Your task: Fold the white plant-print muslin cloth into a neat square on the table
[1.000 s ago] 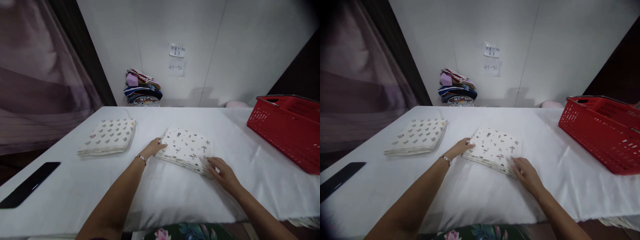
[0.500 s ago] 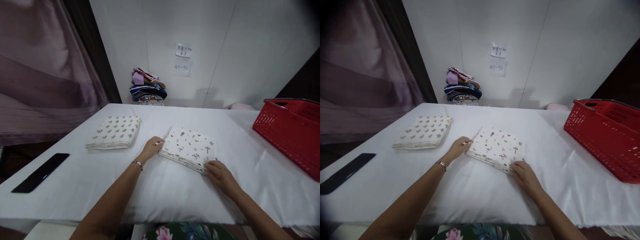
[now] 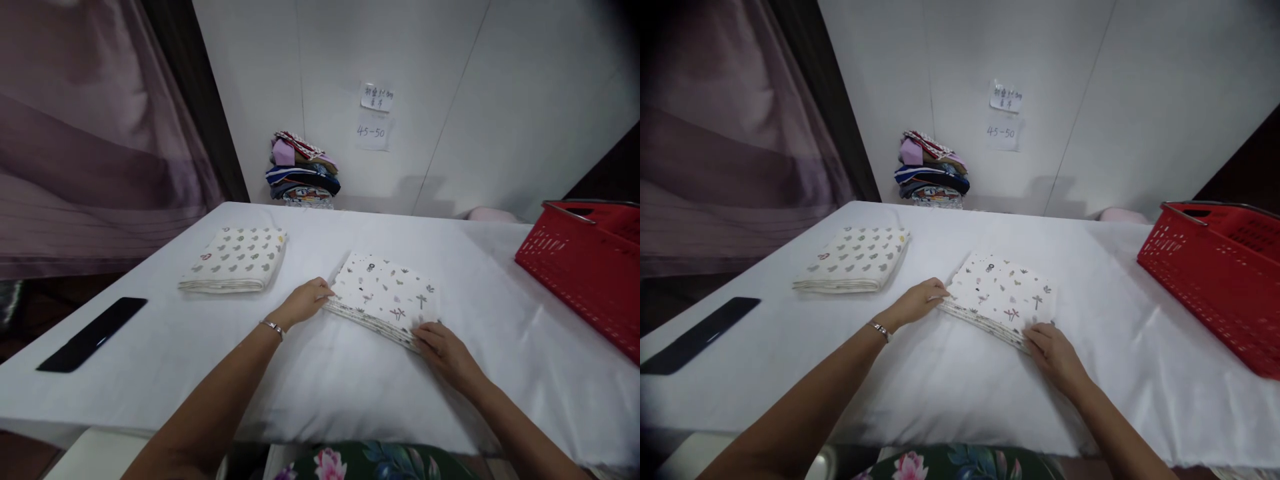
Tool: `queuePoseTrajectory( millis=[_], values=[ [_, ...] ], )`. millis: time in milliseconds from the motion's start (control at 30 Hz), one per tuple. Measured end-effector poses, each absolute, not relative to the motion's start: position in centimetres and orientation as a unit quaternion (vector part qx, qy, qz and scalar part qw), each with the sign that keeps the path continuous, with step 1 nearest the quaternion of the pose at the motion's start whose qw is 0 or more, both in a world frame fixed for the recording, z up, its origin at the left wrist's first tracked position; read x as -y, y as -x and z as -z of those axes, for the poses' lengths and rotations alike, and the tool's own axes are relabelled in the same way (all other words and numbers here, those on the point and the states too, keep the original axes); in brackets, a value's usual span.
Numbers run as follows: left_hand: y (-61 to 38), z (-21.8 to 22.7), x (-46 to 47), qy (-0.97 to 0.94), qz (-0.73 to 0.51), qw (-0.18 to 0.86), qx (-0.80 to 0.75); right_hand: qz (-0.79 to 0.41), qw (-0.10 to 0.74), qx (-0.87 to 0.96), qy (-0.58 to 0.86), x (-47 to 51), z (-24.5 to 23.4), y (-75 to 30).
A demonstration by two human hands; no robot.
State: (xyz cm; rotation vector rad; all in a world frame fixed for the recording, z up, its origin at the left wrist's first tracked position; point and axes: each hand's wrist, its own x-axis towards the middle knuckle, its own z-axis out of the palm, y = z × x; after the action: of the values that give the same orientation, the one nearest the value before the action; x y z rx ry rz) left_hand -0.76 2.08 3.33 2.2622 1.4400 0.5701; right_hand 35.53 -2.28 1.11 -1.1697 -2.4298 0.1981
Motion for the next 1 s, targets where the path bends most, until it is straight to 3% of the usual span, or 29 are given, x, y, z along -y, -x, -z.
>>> queuePoseTrajectory(
  millis=[533, 1000],
  values=[
    [1.3, -2.0, -1.6, -0.825, -0.209, 0.163, -0.499, -0.05, 0.232, 0.864, 0.445, 2.3, 0.1, -35.8],
    [1.2, -2.6, -1.9, -0.859, -0.125, 0.09, -0.488, -0.05, 0.234, 0.867, 0.437, 2.5, -0.2, -35.7]
  ],
)
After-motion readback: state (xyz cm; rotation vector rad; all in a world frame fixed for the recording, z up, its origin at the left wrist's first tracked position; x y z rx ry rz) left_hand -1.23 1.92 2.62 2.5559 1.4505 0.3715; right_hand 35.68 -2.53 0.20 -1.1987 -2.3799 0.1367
